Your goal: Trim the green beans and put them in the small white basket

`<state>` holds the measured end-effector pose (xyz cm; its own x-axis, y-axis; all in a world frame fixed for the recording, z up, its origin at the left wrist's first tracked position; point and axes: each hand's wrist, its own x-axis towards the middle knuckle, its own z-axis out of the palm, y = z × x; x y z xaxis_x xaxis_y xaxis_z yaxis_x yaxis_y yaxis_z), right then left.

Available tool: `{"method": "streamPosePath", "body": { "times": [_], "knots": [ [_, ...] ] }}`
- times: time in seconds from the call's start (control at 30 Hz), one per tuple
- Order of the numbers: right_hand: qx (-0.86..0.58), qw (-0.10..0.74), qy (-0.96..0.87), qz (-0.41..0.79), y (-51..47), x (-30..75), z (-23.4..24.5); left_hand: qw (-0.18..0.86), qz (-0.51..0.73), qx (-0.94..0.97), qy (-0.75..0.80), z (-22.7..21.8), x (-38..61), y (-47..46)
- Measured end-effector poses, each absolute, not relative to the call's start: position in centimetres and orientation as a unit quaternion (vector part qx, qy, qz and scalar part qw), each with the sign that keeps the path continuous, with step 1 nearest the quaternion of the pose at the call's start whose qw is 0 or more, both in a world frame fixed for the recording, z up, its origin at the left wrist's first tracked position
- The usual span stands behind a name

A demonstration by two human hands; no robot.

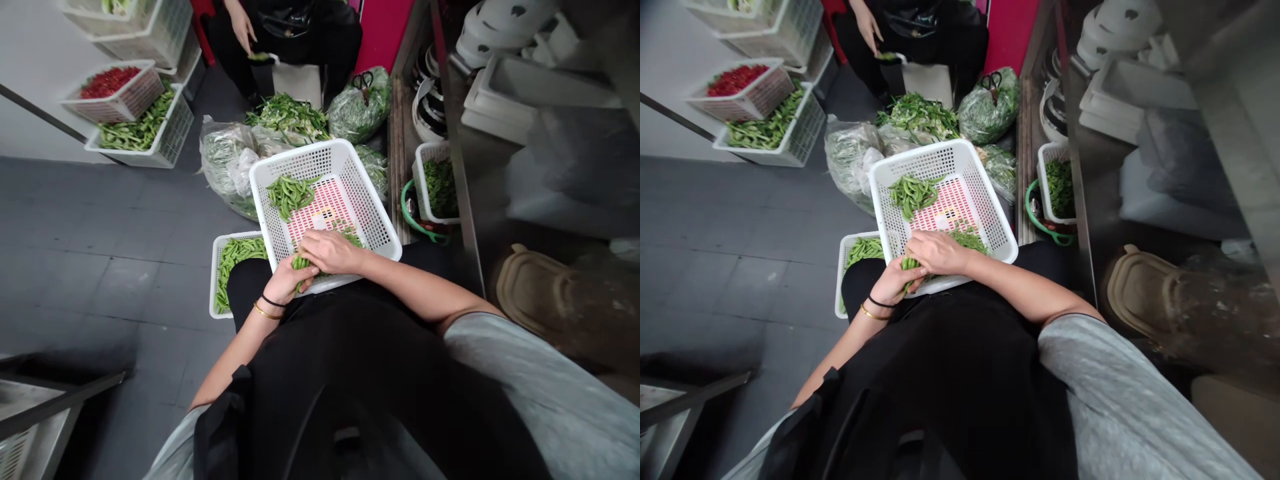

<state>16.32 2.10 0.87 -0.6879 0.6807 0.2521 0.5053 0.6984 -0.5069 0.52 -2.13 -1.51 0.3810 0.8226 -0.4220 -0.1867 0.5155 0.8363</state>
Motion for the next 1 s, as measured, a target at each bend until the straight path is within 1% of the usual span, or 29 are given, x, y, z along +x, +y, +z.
{"method": "streamPosePath", "body": {
  "times": [0.1, 0.13, 0.17, 0.2, 0.23, 0.3, 0.33, 0.37, 0.4, 0.47, 0.53, 0.63, 0.73, 0.83, 1.0],
  "knots": [
    [-0.396, 0.282, -0.835, 0.258, 3.3, 18.7, 1.1, 0.756, 0.351, 0.338, 0.437, -1.6, 0.0, -1.7],
    [-0.421, 0.285, -0.814, 0.280, 3.9, 19.7, 1.1, 0.761, 0.355, 0.330, 0.432, -1.6, -0.2, -1.5],
    [-0.440, 0.259, -0.803, 0.306, 4.5, 20.8, 0.9, 0.769, 0.359, 0.321, 0.422, -1.6, -0.5, -1.3],
    [-0.458, 0.205, -0.800, 0.329, 5.2, 21.7, 0.7, 0.780, 0.362, 0.310, 0.405, -1.7, -0.8, -1.1],
    [-0.478, 0.132, -0.799, 0.339, 6.0, 22.4, 0.3, 0.794, 0.364, 0.299, 0.384, -1.8, -1.0, -0.9],
    [-0.527, 0.000, -0.795, 0.300, 7.7, 23.0, -0.8, 0.818, 0.370, 0.277, 0.344, -2.1, -1.5, -0.5],
    [-0.553, -0.028, -0.790, 0.262, 8.7, 22.8, -1.5, 0.824, 0.372, 0.270, 0.331, -2.4, -1.6, -0.2],
    [-0.574, -0.027, -0.787, 0.226, 9.8, 22.3, -2.2, 0.827, 0.374, 0.266, 0.324, -2.7, -1.7, 0.0],
    [-0.587, -0.006, -0.785, 0.200, 10.9, 21.5, -2.9, 0.829, 0.373, 0.264, 0.324, -3.0, -1.7, 0.2],
    [-0.600, 0.035, -0.776, 0.191, 13.4, 19.4, -4.4, 0.829, 0.367, 0.257, 0.334, -3.5, -1.8, 0.4],
    [-0.627, 0.027, -0.744, 0.229, 15.7, 16.9, -5.9, 0.829, 0.364, 0.244, 0.348, -3.8, -1.9, 0.6],
    [-0.652, -0.018, -0.690, 0.313, 17.9, 13.5, -8.1, 0.822, 0.366, 0.239, 0.365, -3.8, -2.2, 0.6],
    [-0.648, -0.001, -0.692, 0.320, 18.3, 11.8, -9.7, 0.817, 0.379, 0.250, 0.356, -3.7, -2.6, 0.4],
    [-0.637, 0.014, -0.710, 0.301, 17.5, 12.5, -10.2, 0.821, 0.401, 0.232, 0.334, -4.0, -2.7, 0.4],
    [-0.631, 0.027, -0.732, 0.256, 15.7, 15.0, -9.1, 0.841, 0.398, 0.125, 0.345, -4.7, -2.4, 0.5]
  ]
}}
